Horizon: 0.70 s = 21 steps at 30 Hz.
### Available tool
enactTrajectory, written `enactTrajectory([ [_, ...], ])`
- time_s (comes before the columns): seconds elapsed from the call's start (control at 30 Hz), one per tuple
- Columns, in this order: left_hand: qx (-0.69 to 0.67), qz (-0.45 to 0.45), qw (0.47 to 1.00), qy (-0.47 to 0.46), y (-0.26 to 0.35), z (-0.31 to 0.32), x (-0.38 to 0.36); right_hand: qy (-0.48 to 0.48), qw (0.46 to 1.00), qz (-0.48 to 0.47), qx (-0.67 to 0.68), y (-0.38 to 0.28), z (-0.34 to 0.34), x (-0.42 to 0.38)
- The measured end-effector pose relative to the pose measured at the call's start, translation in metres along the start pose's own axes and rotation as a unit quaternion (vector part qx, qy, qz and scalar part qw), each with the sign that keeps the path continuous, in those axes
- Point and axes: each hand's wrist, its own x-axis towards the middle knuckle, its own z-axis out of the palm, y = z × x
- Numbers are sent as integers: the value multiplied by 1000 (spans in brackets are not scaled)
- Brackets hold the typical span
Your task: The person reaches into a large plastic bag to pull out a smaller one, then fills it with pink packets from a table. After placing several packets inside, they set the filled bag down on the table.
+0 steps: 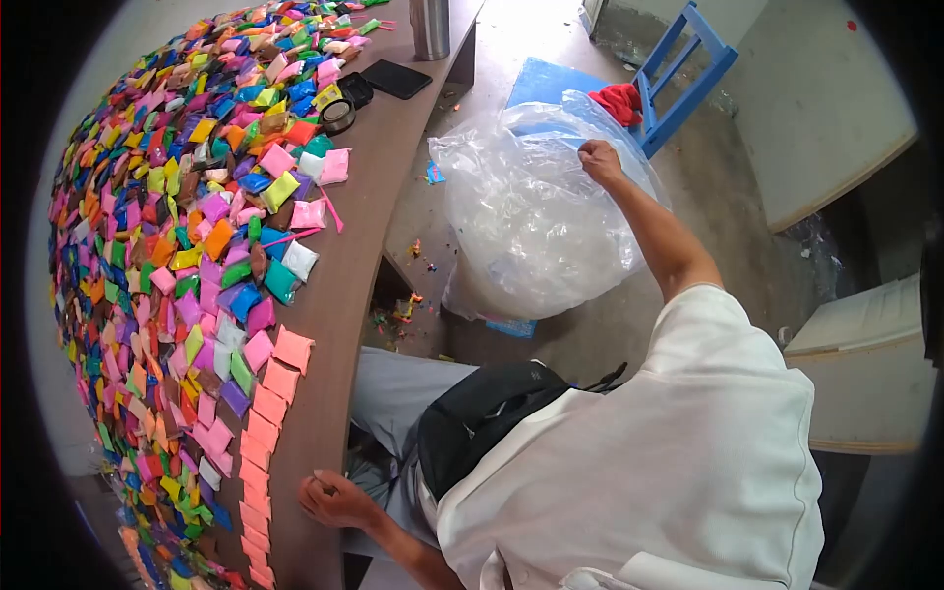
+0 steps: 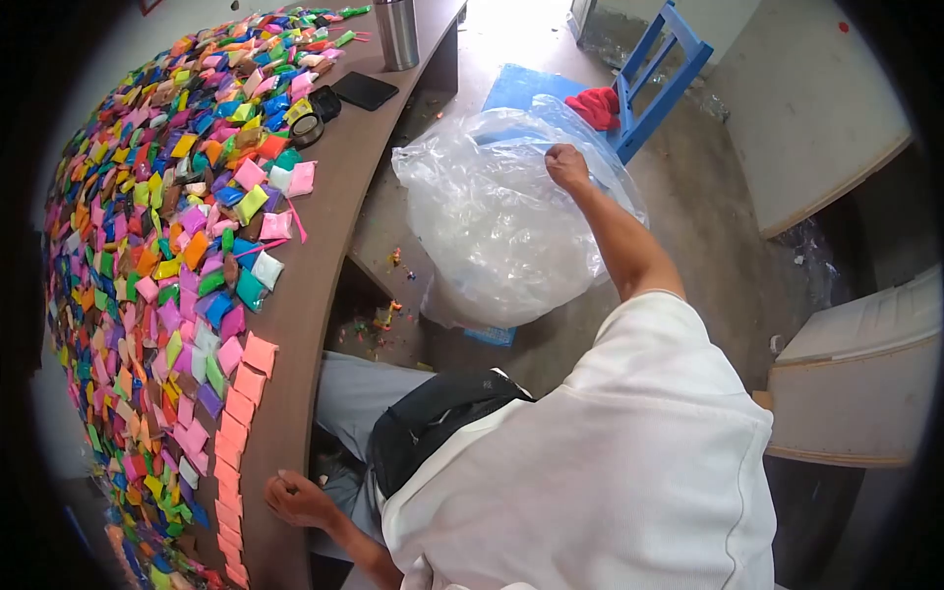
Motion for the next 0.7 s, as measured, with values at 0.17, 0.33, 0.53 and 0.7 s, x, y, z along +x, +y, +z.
enactTrajectory([
  [0.17, 21, -9, 1000, -4, 4, -1, 2, -91, 992, -10, -92, -1, 27, -4],
  [0.33, 28, 0, 1000, -11, -1, 2, 1, -69, 990, 51, -108, -6, 58, 8],
  [0.53, 33, -3, 999, -5, -2, 5, 0, -16, 997, 38, -67, 0, 49, 15],
  [0.7, 16, -6, 1000, 17, -4, 10, -3, -105, 987, 66, 102, 30, 16, 26],
])
